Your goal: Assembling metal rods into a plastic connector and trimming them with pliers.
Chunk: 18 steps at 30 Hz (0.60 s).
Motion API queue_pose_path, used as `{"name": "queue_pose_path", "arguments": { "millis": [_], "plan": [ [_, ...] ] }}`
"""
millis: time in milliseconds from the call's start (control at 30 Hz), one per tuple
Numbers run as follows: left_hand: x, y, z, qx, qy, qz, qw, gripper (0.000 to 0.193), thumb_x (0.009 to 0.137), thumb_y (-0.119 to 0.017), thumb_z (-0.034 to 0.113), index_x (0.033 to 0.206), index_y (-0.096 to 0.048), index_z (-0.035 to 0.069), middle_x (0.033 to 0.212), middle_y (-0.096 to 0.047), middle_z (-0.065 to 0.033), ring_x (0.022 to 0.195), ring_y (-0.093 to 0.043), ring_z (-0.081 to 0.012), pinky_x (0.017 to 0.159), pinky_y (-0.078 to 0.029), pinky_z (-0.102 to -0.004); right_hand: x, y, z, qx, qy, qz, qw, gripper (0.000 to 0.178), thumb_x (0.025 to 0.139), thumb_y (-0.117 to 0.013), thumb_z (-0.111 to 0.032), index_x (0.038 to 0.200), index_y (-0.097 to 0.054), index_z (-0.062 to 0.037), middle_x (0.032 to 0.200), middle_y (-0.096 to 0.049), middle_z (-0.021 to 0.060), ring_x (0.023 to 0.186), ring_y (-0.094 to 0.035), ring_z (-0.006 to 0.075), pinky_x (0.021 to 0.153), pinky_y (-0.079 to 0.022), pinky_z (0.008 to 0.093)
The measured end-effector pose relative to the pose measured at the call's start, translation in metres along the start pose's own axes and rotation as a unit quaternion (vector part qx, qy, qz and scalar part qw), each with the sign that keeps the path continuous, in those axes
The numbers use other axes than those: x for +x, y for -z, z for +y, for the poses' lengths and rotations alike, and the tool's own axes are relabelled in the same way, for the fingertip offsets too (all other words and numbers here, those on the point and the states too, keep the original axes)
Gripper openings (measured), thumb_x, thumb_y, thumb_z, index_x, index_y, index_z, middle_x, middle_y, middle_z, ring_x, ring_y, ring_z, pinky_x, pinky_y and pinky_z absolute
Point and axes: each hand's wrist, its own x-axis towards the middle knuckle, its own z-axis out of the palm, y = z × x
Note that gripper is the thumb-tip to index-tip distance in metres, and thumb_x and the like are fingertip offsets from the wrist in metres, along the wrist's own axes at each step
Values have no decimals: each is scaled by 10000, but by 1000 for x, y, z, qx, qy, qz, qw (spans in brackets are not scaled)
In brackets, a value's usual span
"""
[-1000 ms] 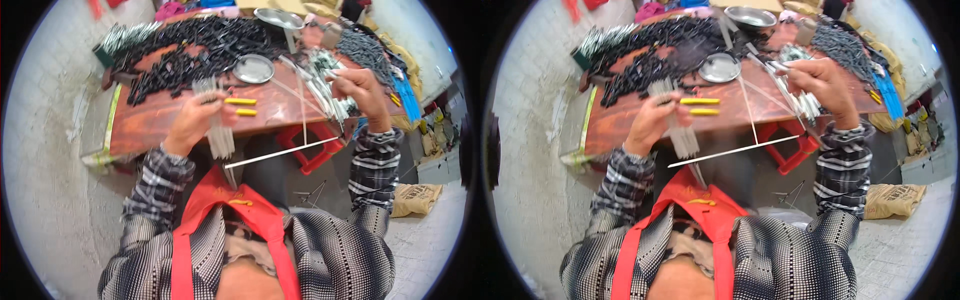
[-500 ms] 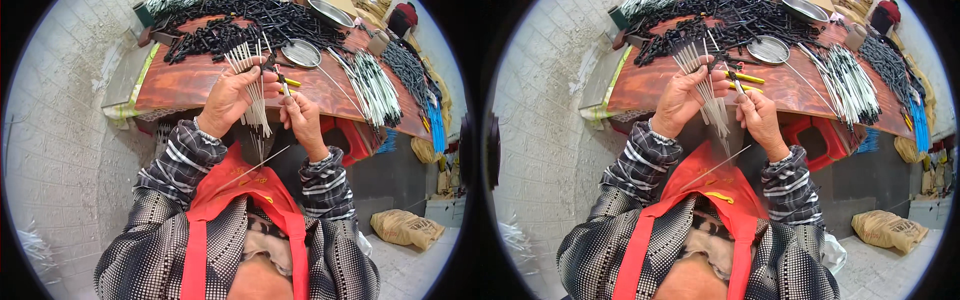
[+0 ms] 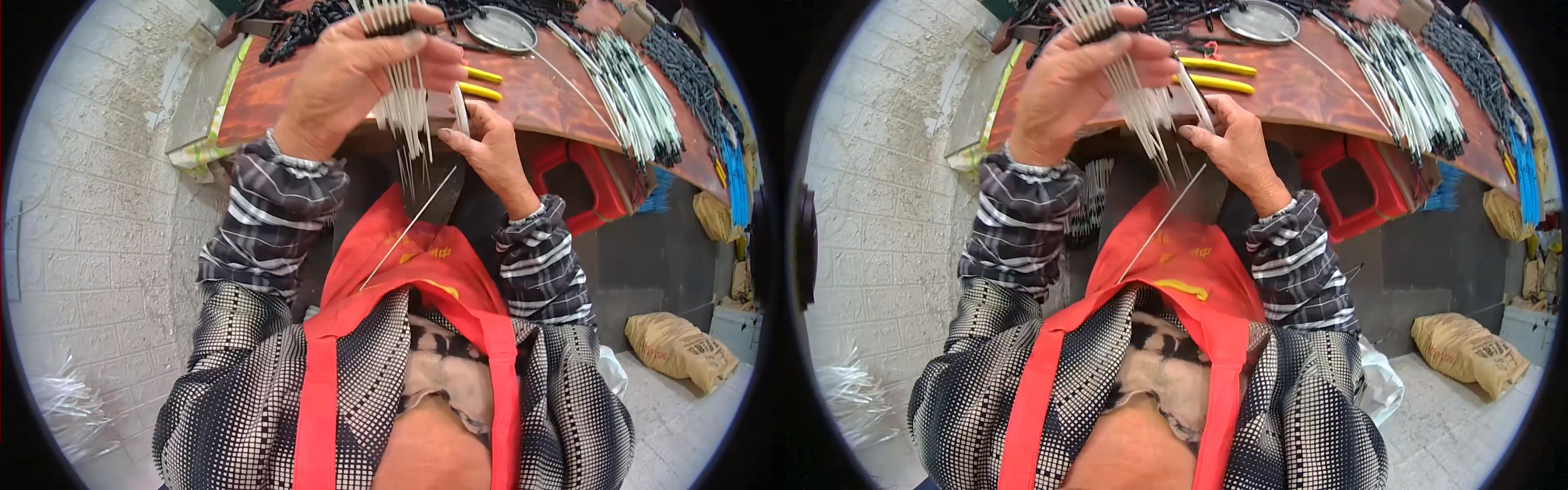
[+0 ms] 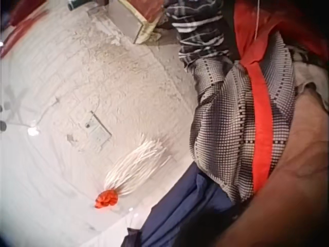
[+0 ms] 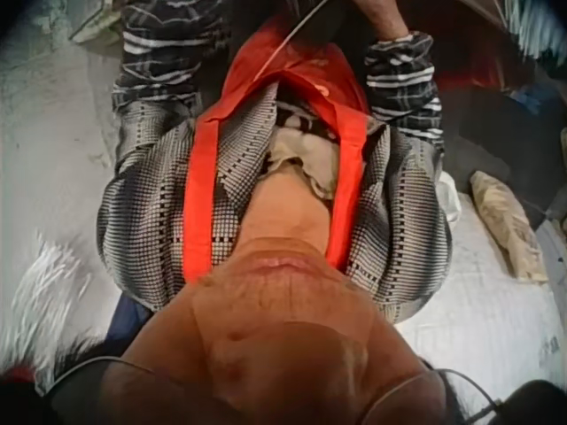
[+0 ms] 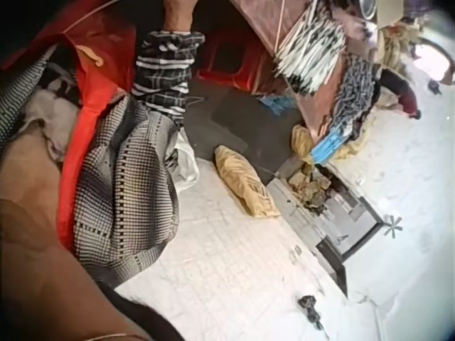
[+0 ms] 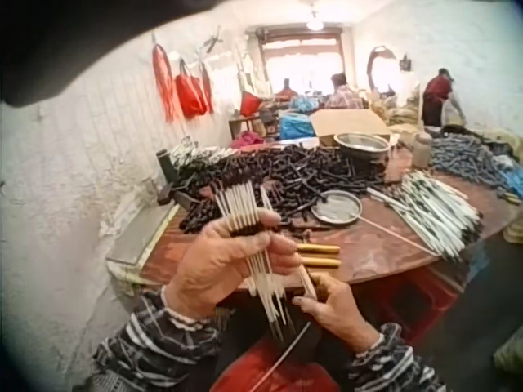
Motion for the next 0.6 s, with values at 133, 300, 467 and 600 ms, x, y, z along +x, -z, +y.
{"name": "queue_pose_path", "arguments": {
  "millis": [133,300,467,600],
  "plan": [
    [17,9,10,-58,-151,-302,939,260,940,-541,46,1194,-557,-6,1011,-674,-252,954,-662,-423,816,-570,-509,-19,-11,0,-112,-20,75,991,302,876,-683,-190,1080,-601,16,812,-606,-1,671,-538,51,571,-455,217],
    [-22,-45,36,-28,-45,-39,998,273,937,-517,2,1209,-541,-23,1008,-666,-273,955,-662,-425,829,-564,-528,-33,-26,-6,41,-216,9,976,333,868,-676,-167,1118,-592,36,811,-612,15,661,-540,65,580,-464,246],
    [-34,-50,49,-4,-36,-35,999,303,937,-533,29,1235,-521,-25,1027,-655,-293,965,-656,-433,835,-556,-549,-27,-20,21,-30,-107,-105,988,383,845,-667,-130,1185,-573,21,840,-626,24,656,-556,93,578,-470,264],
    [-42,-53,49,-22,-29,-37,999,322,936,-538,31,1252,-510,-25,1046,-644,-307,964,-655,-438,838,-546,-572,-16,-2,29,-208,-14,-133,969,402,823,-653,-94,1207,-570,-8,894,-638,30,709,-568,107,592,-469,270]
  ]
}}
